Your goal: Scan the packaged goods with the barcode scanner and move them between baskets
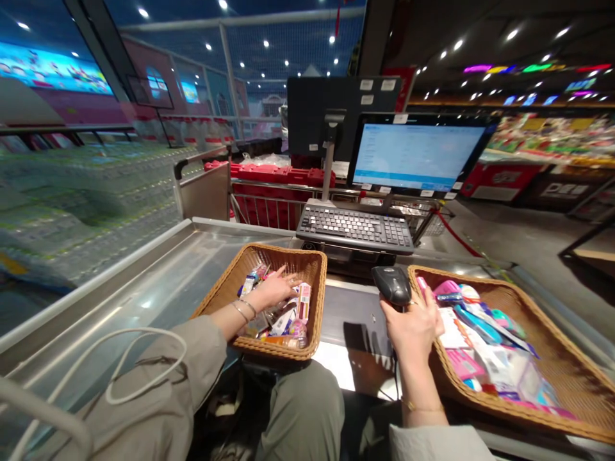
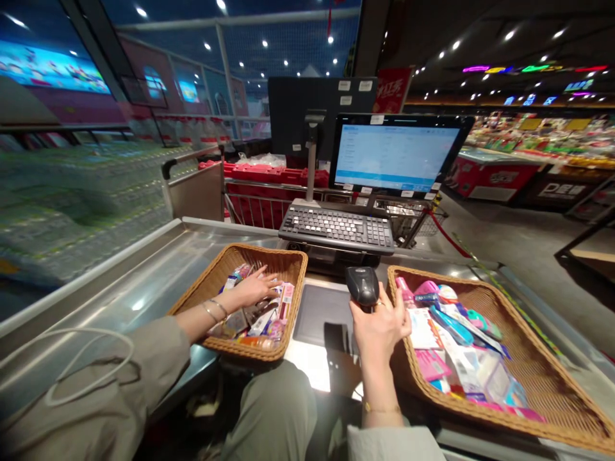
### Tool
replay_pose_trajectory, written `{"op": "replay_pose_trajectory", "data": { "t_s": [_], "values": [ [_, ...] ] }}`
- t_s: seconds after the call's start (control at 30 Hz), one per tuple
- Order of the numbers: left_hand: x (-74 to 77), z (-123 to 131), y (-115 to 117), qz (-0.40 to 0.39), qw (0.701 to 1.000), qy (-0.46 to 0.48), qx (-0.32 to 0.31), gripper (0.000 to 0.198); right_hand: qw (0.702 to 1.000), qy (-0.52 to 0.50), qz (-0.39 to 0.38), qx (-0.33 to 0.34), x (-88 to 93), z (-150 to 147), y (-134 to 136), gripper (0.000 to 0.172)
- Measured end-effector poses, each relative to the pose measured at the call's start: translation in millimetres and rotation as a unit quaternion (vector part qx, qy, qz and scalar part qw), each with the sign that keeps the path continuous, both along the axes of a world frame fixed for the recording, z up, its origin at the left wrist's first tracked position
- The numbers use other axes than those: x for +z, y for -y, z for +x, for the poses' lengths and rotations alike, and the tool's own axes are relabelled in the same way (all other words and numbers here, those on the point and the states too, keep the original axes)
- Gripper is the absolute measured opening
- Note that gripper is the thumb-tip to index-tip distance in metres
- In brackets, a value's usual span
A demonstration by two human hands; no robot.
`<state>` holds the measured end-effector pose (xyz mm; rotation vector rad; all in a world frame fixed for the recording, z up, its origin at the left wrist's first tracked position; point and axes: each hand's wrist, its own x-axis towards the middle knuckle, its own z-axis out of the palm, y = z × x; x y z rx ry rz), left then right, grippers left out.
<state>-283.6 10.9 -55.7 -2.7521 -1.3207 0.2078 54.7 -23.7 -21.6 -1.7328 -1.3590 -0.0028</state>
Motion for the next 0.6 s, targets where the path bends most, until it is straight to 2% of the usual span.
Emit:
{"op": "replay_pose_trajectory", "data": {
  "t_s": [0.17,0.4,0.6],
  "values": [
    [-12.8,7.8,1.4,-0.029,0.996,-0.008,-0.078,0.023,1.0,0.005,-0.002,0.011,-8.6,1.7,-0.3,0.039],
    [-29.1,15.7,0.6,-0.044,0.992,0.001,-0.115,0.025,1.0,-0.001,-0.015,0.007,-14.7,3.7,-1.5,0.04],
    [-28.6,14.9,-0.2,-0.027,0.987,0.001,-0.159,0.028,1.0,-0.013,-0.017,0.01,-13.3,0.9,0.0,0.048]
  ]
}}
